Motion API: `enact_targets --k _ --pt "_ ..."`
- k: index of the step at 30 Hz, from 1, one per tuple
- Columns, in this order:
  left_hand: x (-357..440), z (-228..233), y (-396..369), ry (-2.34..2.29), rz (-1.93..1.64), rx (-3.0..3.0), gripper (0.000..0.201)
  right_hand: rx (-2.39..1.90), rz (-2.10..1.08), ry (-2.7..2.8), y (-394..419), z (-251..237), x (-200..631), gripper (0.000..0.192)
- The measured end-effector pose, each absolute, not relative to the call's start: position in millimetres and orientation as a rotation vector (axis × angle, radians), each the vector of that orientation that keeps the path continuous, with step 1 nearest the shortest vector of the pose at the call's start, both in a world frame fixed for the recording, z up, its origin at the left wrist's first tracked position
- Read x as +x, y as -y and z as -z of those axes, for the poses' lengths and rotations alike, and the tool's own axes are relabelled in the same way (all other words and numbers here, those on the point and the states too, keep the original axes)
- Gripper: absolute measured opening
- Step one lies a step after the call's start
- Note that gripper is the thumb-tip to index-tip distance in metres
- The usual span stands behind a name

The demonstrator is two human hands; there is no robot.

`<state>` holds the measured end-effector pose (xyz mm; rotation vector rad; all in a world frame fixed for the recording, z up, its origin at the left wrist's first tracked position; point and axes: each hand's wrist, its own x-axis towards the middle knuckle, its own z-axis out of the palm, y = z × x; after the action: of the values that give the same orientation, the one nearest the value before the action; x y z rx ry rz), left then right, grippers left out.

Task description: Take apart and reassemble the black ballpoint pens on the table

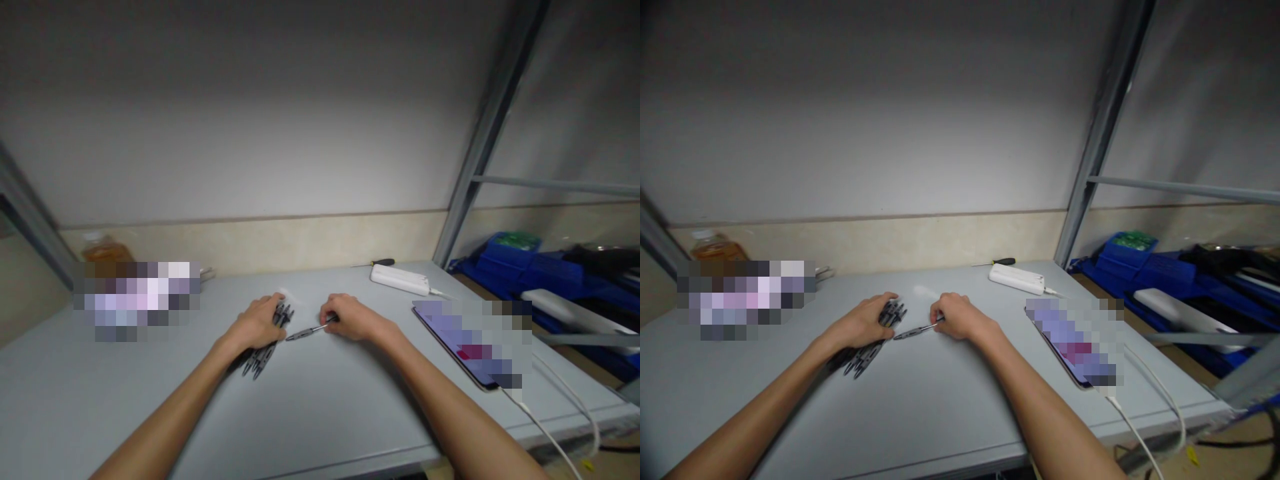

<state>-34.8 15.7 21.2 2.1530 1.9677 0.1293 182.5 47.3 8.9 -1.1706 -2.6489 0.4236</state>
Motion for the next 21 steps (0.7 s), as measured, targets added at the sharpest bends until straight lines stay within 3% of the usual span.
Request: enact_targets --k 17,21 --pt "-39.4 -18.5 -19.1 -2.001 -0.13 2.153 0.067 -1.448 -0.234 2.502 -45.6 5.5 218.5 0.014" --pt "-37.7 -18.9 -18.5 -1.996 -0.104 2.163 0.068 -1.529 -0.165 2.497 -43.0 4.0 213.8 0.024"
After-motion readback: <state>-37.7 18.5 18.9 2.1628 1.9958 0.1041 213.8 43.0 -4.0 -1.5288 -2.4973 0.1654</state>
